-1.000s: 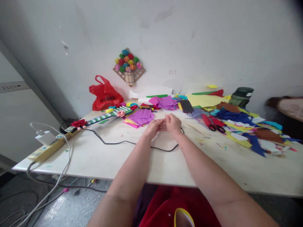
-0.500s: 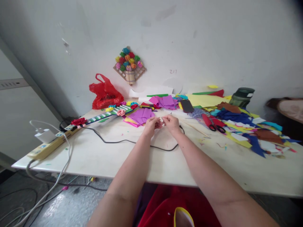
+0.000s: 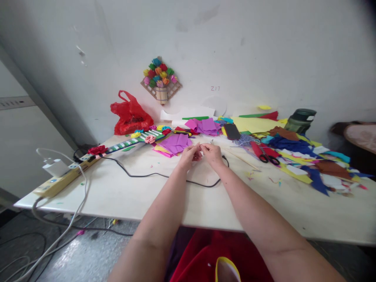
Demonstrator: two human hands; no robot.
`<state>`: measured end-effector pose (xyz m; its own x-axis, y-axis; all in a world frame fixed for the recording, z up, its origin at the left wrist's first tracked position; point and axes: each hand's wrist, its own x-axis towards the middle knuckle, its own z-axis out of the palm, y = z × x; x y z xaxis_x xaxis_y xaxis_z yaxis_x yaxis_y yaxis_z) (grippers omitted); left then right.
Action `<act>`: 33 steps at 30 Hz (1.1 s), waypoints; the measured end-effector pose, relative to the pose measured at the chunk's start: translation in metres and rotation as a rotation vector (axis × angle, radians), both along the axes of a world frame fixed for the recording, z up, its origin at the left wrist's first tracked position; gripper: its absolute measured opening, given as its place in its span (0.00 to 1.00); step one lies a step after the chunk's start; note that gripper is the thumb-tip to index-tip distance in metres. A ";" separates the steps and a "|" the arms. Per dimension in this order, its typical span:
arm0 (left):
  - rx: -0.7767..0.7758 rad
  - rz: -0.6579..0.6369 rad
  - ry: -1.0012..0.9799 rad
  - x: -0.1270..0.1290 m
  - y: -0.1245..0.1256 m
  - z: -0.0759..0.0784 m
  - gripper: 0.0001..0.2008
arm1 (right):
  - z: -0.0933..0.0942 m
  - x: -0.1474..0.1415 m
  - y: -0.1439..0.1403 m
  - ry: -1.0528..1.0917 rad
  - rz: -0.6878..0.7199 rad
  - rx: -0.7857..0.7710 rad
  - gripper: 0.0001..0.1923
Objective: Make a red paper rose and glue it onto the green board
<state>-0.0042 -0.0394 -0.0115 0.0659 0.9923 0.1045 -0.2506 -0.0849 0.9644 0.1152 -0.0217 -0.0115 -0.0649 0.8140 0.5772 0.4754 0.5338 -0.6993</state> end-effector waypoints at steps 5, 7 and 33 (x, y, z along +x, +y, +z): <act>0.008 0.007 0.015 0.001 0.002 -0.002 0.22 | 0.004 0.001 -0.005 -0.183 -0.005 0.014 0.17; 0.020 0.026 0.006 0.002 0.003 -0.003 0.21 | 0.005 0.001 -0.006 -0.250 -0.023 0.031 0.16; 0.131 0.214 -0.056 0.000 0.008 -0.002 0.14 | -0.007 -0.007 0.005 0.207 0.192 -0.066 0.17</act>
